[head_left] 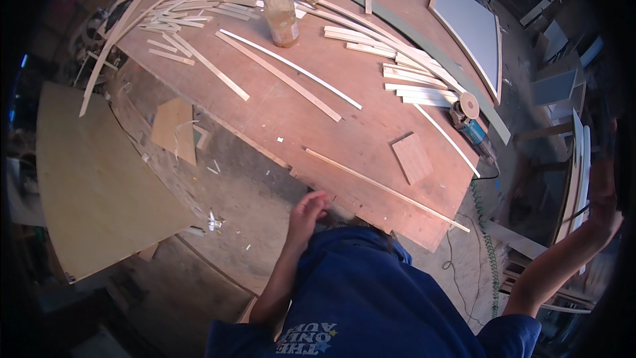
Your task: The person repeatedly picks up thin wooden strips from a workbench, aligns them, and places them back down. They occasionally move larger boards and retrieve additional strips from a nearby rack. The task involves organizing and preparing wooden pieces for further assembly.
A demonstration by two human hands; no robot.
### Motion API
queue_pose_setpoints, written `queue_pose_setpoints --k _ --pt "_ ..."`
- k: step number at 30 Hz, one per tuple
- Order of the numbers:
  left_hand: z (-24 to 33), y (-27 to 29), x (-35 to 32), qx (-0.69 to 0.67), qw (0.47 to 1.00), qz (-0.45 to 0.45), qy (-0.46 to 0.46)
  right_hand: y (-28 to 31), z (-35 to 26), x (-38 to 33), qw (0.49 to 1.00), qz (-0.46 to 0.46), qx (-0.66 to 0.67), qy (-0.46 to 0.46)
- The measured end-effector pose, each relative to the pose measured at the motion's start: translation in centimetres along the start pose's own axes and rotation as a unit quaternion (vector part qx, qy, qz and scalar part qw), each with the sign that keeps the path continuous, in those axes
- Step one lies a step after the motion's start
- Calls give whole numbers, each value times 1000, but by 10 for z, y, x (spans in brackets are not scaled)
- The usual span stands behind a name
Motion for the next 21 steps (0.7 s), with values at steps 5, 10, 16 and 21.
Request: queue_pose_setpoints --k 5,10,16,21 --pt "5 45 46 93 964 161 -189 -158 177 1 937 -205 -148 -242" --pt "39 51 84 279 900 225 -250 -236 363 -42 925 -197 -225 -237" --pt "42 47 105 372 854 220 -291 -259 427 -60 940 -181 -194 -215" --pt "31 43 114 338 873 210 -283 -269 437 -61 942 -191 -201 -189"
Point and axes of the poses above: each hand's wrist, its own x-axis towards the middle knuckle, its own y-axis out of the back of the hand, z = x × y, the point moved 3 cm from there along x, towards the middle knuckle, and after that the axes turned 12 degrees about x, right-handed, at the moved point
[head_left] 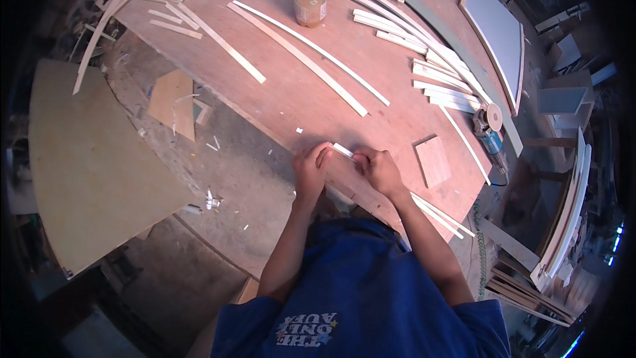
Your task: The person repeatedly picks up thin wooden strips from a workbench, aligns them, and places them back down. They occasionally move larger boards and retrieve additional strips from a nearby rack. The task involves organizing and preparing wooden pieces for further assembly.
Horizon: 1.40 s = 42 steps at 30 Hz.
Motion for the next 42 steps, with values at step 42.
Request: queue_pose_setpoints --k 42 --pt "0 -6 8 22 992 22 120 -9 -3 13 998 -7 -62 6"
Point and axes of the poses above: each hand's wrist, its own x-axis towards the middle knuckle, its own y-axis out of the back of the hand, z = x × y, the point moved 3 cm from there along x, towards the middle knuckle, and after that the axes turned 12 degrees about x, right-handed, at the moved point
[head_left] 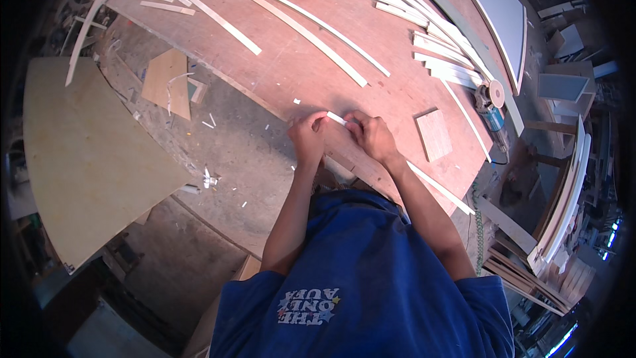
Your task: The person repeatedly picks up thin wooden strips from a workbench, aligns them, and places them back down. They occasionally move larger boards and retrieve additional strips from a nearby rack. The task involves organizing and preparing wooden pieces for further assembly.
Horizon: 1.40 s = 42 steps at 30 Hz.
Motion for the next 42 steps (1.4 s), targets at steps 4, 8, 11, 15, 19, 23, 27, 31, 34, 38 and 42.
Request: queue_pose_setpoints --k 4,8,11,15,19,23,27,31,34,38,42 --pt "-2 -1 0 -8 1000 7 -8 1 -2 0 1000 -4 0 0" --pt "-5 -2 1 31 999 13 -17 1 -3 1 1000 -6 -12 -5" --pt "-3 -1 0 3 1000 8 -7 1 -4 0 1000 -2 -16 -3" --pt "-5 -2 0 -2 1000 17 -22 1 -5 0 1000 -1 -14 1" --pt "-6 -2 0 -2 1000 15 -19 -2 2 0 999 26 -12 39" --pt "-4 0 0 17 1000 10 -23 -1 -1 0 999 17 -15 26" --pt "-3 0 0 31 999 11 -33 -1 -3 -1 999 11 -18 23" --pt "-8 -2 0 40 997 14 -68 -4 3 -1 999 30 -20 38" --pt "-5 -1 0 28 996 24 -85 -5 1 -3 999 29 -23 28" --pt "27 18 -5 199 945 53 -255 -5 4 -4 999 25 -29 28" --pt "16 15 15 198 912 -53 -354 -5 1 -4 998 41 -43 28"
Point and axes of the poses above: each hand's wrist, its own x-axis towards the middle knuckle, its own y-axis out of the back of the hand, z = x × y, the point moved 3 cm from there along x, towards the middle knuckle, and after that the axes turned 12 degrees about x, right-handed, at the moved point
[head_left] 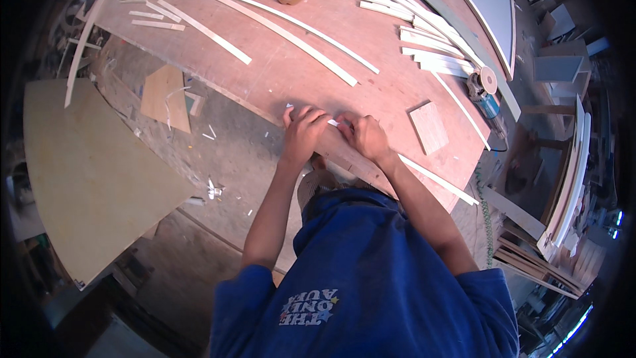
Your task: The person repeatedly picks up thin wooden strips from a workbench, aligns them, and places them back down. They occasionally move larger boards and retrieve additional strips from a nearby rack. The task involves organizing and preparing wooden pieces for further assembly.
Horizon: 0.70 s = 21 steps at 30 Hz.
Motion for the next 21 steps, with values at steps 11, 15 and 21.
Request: queue_pose_setpoints --k 11,15,21 --pt "-13 -4 14 -55 995 -26 -82 7 -2 -29 992 14 -118 -30" --pt "-14 -3 16 -72 992 -42 -90 5 -2 -33 992 60 -112 -25" --pt "-15 -2 20 -96 990 -40 -95 -1 1 -33 989 110 -102 -4"
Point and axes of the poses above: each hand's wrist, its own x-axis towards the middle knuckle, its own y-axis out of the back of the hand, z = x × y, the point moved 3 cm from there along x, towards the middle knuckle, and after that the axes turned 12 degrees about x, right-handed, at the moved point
